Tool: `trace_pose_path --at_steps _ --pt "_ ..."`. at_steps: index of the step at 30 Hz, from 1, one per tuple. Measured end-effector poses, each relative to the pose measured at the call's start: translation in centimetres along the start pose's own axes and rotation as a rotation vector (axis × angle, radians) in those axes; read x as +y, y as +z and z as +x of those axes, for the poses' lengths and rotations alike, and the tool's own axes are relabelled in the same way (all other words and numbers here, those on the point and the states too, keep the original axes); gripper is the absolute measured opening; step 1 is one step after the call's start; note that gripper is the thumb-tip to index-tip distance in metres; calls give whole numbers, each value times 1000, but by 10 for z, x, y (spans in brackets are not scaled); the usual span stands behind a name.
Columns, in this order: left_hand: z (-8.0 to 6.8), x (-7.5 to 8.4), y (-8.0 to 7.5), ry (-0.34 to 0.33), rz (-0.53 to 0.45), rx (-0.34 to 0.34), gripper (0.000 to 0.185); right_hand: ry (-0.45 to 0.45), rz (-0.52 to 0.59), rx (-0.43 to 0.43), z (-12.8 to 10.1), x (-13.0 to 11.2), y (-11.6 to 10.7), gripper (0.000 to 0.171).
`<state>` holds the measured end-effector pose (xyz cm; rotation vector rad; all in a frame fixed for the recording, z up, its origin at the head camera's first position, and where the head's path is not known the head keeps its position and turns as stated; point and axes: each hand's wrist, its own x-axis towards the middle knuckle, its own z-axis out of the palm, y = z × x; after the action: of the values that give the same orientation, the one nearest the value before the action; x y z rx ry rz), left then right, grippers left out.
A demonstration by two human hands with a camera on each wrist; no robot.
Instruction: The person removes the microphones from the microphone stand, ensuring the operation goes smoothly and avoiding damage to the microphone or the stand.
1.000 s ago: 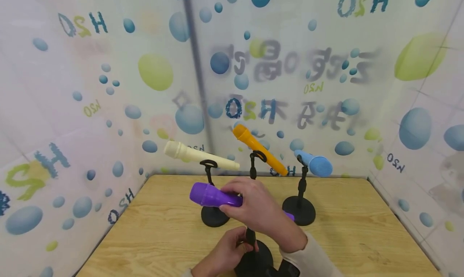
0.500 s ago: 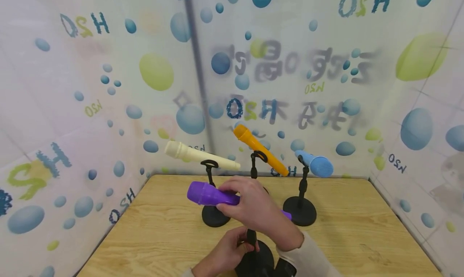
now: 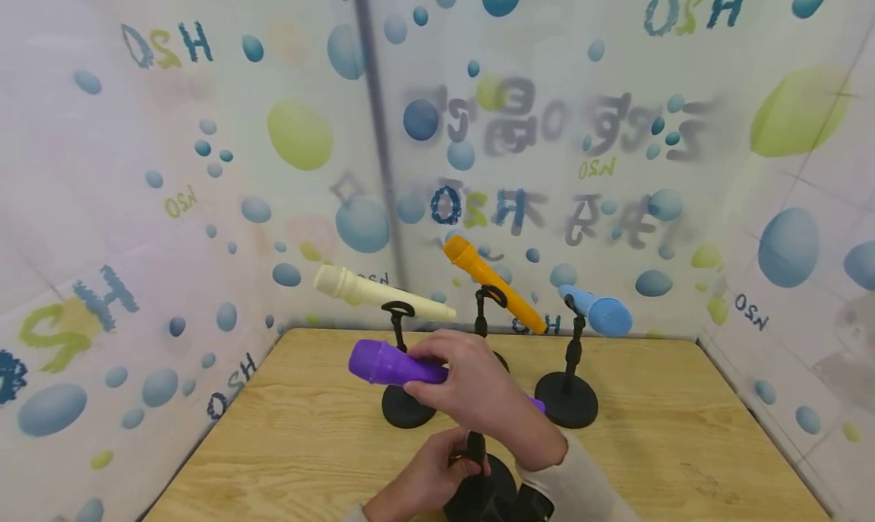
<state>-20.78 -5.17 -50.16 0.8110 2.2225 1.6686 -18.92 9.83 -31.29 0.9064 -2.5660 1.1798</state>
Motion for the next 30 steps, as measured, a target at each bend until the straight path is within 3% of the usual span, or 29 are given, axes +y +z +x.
trace_pose_path --at_steps 16,25,30 --pt "0 3 -2 -70 -5 -3 11 2 8 10 7 -7 3 33" --pt "0 0 1 12 26 -1 10 7 30 -3 9 -9 6 33" --pt "1 -1 3 3 20 14 10 -10 38 -1 11 -12 7 31"
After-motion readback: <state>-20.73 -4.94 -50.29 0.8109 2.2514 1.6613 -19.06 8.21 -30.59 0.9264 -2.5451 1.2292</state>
